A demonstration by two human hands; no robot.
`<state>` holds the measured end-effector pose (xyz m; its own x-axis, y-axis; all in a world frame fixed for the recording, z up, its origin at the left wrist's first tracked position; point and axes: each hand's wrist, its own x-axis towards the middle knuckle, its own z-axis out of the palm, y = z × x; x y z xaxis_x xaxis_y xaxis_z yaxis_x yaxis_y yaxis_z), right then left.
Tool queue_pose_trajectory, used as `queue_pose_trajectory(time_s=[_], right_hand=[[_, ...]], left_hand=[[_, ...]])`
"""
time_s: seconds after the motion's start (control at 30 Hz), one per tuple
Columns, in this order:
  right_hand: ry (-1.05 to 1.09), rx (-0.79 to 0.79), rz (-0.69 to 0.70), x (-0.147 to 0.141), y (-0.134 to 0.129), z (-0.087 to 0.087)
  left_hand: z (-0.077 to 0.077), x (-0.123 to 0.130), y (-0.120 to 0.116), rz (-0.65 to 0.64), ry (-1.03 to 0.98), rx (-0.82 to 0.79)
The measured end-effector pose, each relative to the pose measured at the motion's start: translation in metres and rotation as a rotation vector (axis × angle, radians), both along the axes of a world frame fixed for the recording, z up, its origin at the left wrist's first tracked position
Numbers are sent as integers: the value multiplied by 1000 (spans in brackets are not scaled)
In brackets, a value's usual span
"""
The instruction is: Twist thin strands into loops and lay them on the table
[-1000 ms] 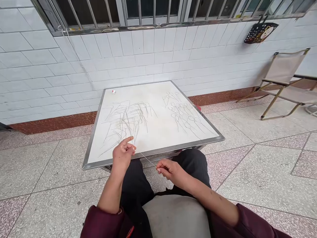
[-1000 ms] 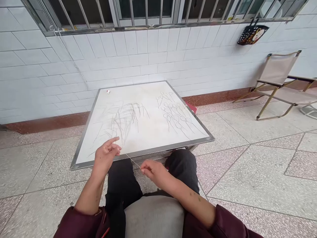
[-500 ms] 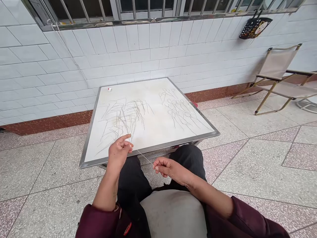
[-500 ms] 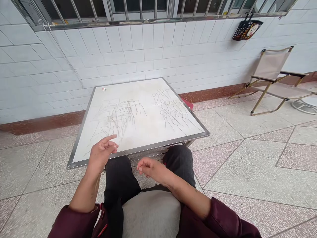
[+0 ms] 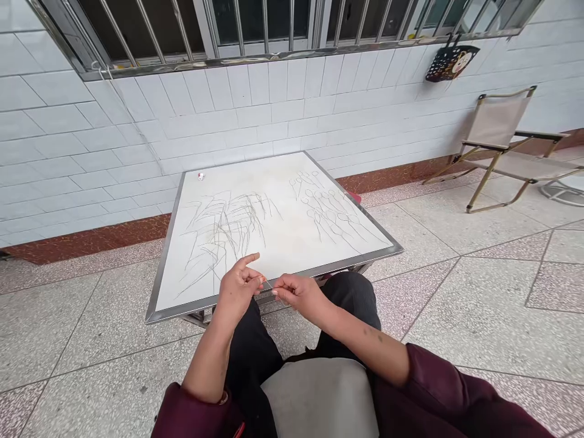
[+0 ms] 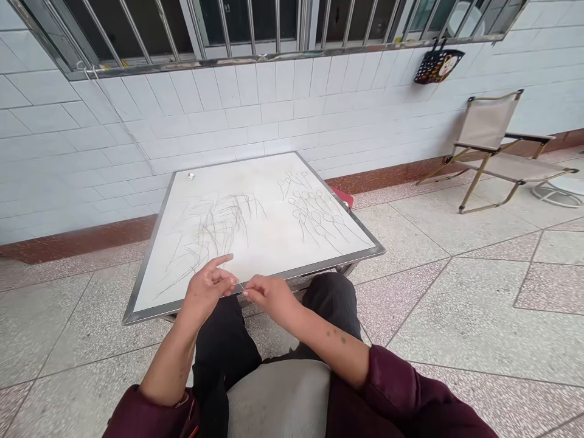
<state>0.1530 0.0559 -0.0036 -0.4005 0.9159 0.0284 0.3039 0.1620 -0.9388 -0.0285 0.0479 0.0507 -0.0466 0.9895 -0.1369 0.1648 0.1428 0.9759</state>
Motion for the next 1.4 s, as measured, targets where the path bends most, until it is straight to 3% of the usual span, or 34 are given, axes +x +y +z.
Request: queue_pose_trajectory(time_s=[0.1, 0.27, 0.4, 0.6, 0.77, 0.9, 1.03, 1.13, 1.3, 1.4], right_hand=[[29, -58, -39, -8, 4, -2], [200, -150, -138, 1, 20, -12], [269, -155, -251, 7, 46, -21], [284, -145, -416, 16, 106, -39], [220, -181, -554, 28, 151, -55], [122, -225, -571, 29, 175, -64], [35, -229, -543, 21, 191, -70], [-13, -215, -516, 14, 201, -73], [-55, -173, -523, 12, 201, -77], [-83, -146, -566, 14, 193, -78]], left_hand=[[3, -4, 2, -19, -8, -1], [-2, -36, 7, 64, -22, 30], [-19, -57, 7, 165, -44, 26], [-47, -71, -7, 200, -34, -55], [-69, -95, -19, 359, -67, -59], [-78, -117, -28, 437, -50, -81], [-81, -127, -38, 624, 117, -1], [-85, -129, -39, 694, 318, 84], [-100, -135, -25, 612, 742, 161], [-109, -141, -11, 568, 825, 178]])
